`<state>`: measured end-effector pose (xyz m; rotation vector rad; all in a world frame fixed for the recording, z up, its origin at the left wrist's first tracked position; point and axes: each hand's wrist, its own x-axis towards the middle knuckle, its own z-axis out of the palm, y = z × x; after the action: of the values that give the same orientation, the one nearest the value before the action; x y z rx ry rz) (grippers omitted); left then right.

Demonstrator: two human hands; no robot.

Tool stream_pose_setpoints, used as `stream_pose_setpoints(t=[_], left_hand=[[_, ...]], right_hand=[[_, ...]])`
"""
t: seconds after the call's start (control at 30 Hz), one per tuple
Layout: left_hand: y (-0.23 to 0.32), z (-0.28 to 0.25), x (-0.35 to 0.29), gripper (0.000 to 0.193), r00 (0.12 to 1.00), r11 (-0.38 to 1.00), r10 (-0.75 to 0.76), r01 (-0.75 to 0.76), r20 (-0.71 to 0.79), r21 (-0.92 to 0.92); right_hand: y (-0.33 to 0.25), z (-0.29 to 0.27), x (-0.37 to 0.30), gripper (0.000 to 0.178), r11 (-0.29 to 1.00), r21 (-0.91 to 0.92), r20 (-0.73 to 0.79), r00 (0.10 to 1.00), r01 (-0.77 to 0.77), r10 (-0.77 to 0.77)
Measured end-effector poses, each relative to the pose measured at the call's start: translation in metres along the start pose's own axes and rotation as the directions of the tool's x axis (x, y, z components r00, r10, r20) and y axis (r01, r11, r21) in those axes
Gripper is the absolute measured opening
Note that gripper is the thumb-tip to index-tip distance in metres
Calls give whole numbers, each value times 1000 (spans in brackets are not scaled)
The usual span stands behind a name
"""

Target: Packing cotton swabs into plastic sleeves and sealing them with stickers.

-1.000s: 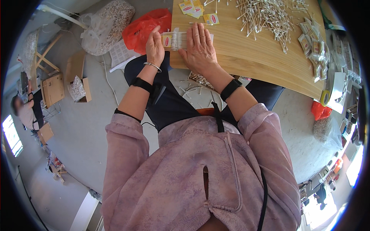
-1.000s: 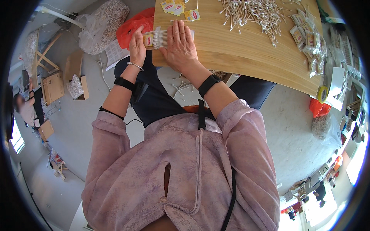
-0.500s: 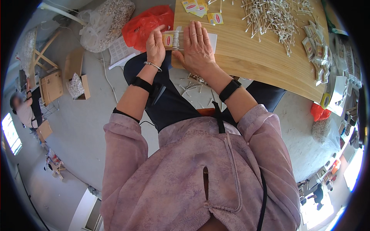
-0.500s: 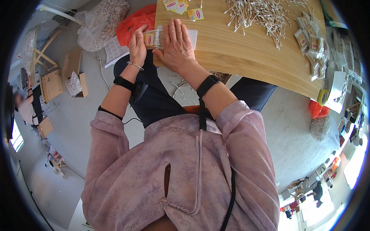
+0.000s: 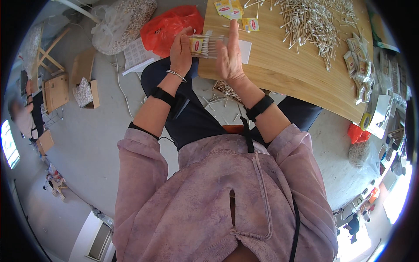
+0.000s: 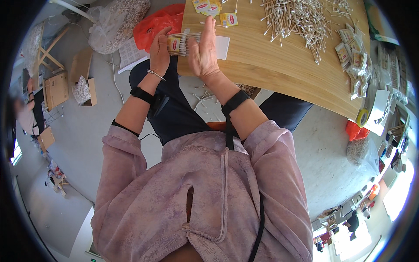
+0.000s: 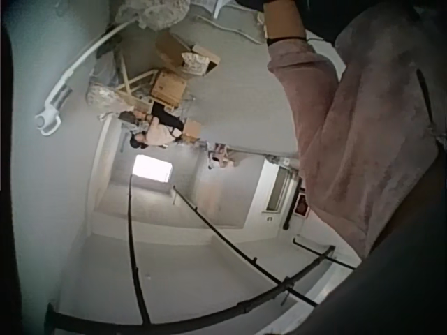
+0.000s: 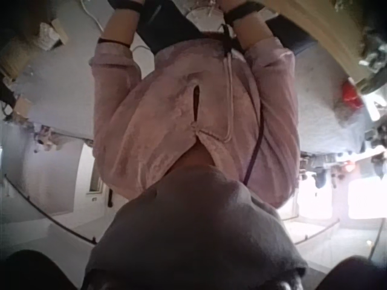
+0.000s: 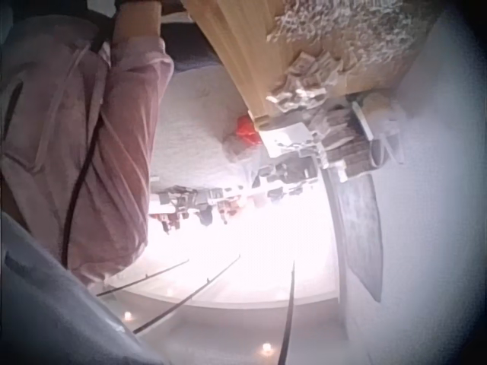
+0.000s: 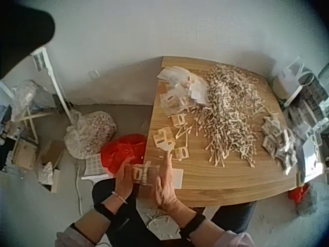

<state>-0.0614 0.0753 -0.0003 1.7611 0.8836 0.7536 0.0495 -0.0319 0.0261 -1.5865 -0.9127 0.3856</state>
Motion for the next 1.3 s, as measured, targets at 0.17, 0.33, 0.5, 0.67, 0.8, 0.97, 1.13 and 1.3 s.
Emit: stream_pose_setpoints(t=[0.17,0.33,0.5,0.67,0.8,0.97,1.13,1.3], left_hand=[[2,5,-3,42,1000,1000,9,-10,-18,-21],[-4,7,-3,42,1000,992,-19,17,-13,-125],[-6,8,-4,43,1000,991,-26,25,-12,-135],[-7,9,-4,45,1000,988,-18,16,-9,-152],[-11,10,-5,47,999,978,-47,47,3,-203],[-13,13,-5,46,998,975,-50,56,35,-213],[-22,11,-5,45,998,987,-66,67,16,-148],[-29,12,-2,44,998,977,-55,60,26,-206]], right_hand=[[-3,14,-1,60,996,89,-28,999,-26,28],[-3,19,-3,59,994,99,-40,998,-49,53],[-4,17,-1,59,991,123,-21,998,-53,56],[-5,20,-2,60,989,137,-2,999,-52,53],[-10,29,-3,62,983,156,19,996,-93,91],[-1,39,-2,61,993,117,11,1000,-2,1],[-12,39,0,58,979,198,39,998,-56,50],[-12,41,1,62,987,153,63,997,-53,43]])
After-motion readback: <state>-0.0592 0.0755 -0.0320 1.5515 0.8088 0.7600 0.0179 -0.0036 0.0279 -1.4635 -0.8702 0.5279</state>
